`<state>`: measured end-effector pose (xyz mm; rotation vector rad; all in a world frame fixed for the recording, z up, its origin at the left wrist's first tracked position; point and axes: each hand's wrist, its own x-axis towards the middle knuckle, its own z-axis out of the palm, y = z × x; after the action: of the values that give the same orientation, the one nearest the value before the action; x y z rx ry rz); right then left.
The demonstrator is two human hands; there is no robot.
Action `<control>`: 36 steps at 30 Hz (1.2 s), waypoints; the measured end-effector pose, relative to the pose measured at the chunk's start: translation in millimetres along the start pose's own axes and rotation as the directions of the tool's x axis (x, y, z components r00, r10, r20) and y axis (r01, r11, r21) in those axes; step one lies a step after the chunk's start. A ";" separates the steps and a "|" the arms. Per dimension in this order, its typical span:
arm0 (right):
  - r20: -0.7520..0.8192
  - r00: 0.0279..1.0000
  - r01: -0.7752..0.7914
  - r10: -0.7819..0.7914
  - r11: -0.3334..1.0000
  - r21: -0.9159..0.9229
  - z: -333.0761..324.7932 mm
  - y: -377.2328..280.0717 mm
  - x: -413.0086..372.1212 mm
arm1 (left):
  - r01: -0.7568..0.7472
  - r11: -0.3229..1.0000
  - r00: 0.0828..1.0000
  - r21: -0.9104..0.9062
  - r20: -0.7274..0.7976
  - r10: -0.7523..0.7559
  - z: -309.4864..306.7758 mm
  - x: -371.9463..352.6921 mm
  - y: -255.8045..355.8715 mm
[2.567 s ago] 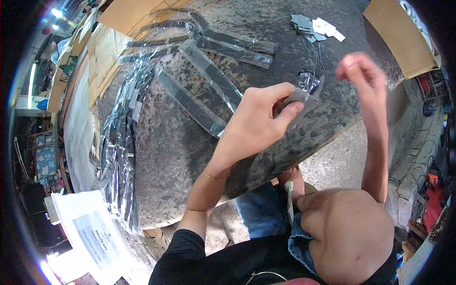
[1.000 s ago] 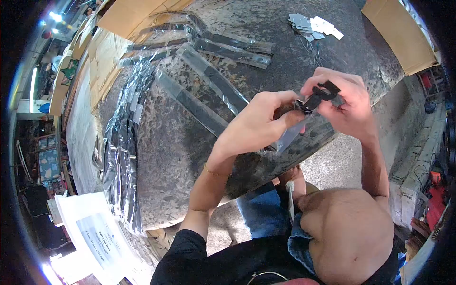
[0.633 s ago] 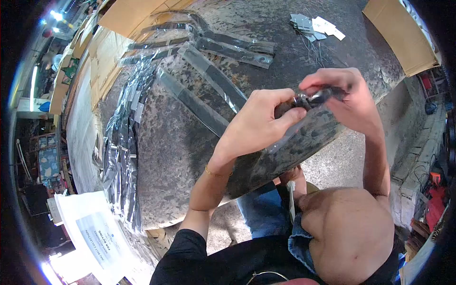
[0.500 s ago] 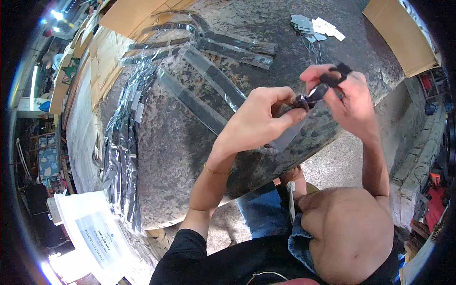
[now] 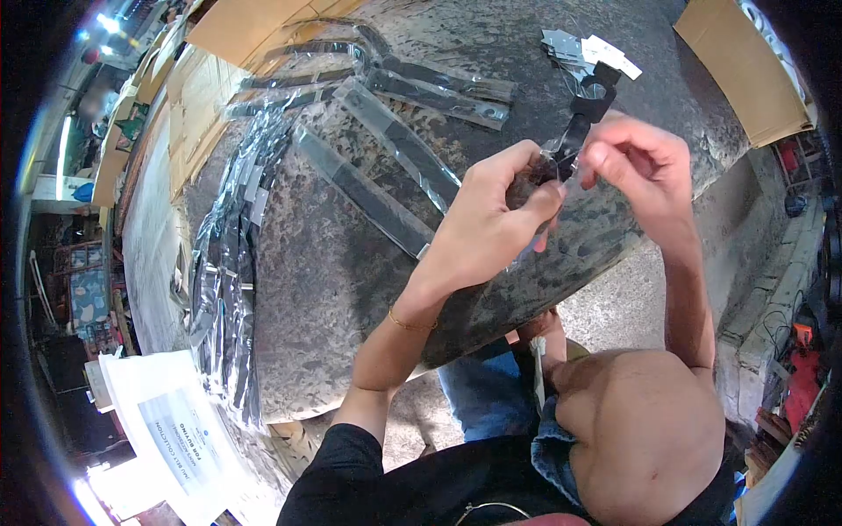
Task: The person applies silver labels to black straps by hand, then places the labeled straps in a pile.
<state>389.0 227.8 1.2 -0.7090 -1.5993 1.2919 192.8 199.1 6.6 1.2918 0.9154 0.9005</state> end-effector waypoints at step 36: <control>0.216 0.789 0.564 -0.575 0.538 -0.627 10.1 -31.3 8.8 | -0.032 0.984 0.989 -0.176 0.135 0.056 5.5 -3.1 4.7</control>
<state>379.8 222.4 33.5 -0.5133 -2.0664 0.1881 196.5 194.4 11.7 1.2121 0.6855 0.8921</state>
